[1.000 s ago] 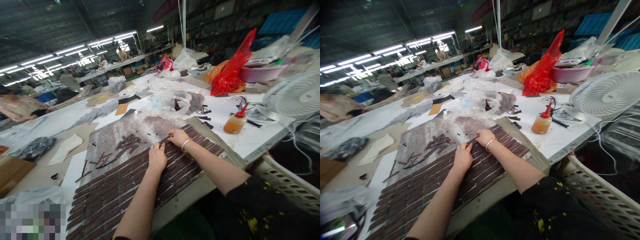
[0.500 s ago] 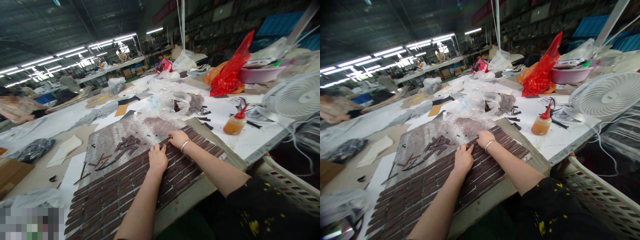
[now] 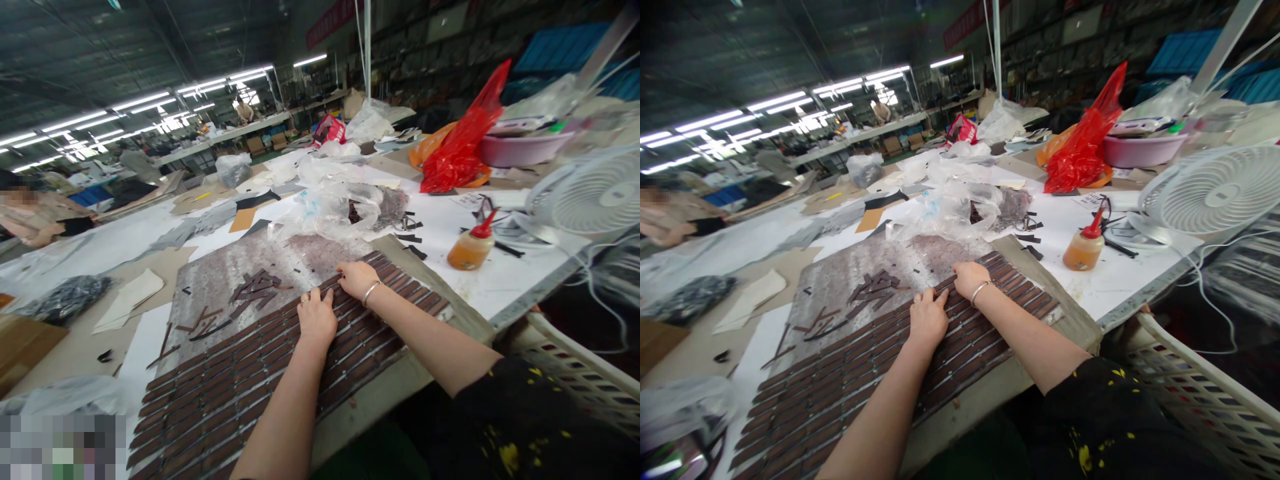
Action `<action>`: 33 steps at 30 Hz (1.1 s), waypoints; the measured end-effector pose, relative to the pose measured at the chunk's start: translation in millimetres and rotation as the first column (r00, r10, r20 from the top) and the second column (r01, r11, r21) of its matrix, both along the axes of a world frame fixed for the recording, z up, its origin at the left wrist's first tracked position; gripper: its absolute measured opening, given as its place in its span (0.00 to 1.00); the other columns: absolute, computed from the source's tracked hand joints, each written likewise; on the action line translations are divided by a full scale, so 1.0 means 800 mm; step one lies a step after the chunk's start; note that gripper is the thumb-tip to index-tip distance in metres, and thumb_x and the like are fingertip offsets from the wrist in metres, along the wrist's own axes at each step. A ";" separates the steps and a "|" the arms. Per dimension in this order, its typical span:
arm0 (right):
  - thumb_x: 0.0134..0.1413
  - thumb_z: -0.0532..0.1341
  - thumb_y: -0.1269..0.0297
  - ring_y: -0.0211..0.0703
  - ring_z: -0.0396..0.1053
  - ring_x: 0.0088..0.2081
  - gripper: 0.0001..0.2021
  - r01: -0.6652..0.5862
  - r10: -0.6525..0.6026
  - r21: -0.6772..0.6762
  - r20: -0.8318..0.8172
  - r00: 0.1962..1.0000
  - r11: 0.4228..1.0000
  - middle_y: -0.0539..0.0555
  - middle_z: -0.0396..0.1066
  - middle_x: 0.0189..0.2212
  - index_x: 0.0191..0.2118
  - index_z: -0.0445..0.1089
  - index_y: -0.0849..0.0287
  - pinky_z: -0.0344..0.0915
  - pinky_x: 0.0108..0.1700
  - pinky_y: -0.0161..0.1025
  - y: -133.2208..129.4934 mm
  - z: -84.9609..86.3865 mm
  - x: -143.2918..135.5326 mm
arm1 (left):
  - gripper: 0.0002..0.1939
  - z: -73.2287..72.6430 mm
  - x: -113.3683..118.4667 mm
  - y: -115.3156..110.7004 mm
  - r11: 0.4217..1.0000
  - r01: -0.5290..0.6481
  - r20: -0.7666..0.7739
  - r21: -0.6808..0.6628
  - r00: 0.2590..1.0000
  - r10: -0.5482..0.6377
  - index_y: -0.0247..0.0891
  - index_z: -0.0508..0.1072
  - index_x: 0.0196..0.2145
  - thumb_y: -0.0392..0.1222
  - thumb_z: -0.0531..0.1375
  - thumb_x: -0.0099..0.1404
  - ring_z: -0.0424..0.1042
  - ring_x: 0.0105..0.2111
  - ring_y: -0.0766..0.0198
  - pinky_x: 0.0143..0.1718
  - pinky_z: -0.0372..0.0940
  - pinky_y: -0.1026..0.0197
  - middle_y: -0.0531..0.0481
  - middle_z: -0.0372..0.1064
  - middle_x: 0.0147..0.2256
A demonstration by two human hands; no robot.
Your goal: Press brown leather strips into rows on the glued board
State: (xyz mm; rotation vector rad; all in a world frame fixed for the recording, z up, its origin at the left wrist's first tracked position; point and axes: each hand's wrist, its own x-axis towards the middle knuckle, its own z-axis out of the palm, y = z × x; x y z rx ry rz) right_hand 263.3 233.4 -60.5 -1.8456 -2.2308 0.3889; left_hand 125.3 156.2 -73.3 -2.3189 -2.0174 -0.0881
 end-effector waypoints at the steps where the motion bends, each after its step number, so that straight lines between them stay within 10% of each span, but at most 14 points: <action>1: 0.49 0.58 0.65 0.45 0.70 0.40 0.13 -0.001 0.001 0.002 -0.001 1.000 1.000 0.54 0.74 0.37 0.42 0.72 0.54 0.64 0.40 0.36 0.000 0.001 0.002 | 0.23 0.000 0.001 0.000 1.000 -0.003 -0.002 0.001 1.000 0.003 0.50 0.66 0.54 0.36 0.47 0.64 0.59 0.43 0.51 0.39 0.60 0.53 0.43 0.60 0.46; 33: 0.51 0.57 0.64 0.45 0.69 0.41 0.14 0.070 -0.072 0.053 0.028 0.997 0.996 0.52 0.73 0.40 0.45 0.72 0.51 0.64 0.40 0.37 0.003 0.002 0.020 | 0.23 -0.003 0.007 -0.002 0.999 -0.035 -0.023 0.003 0.999 0.035 0.49 0.65 0.55 0.37 0.47 0.64 0.59 0.44 0.51 0.40 0.60 0.52 0.43 0.60 0.47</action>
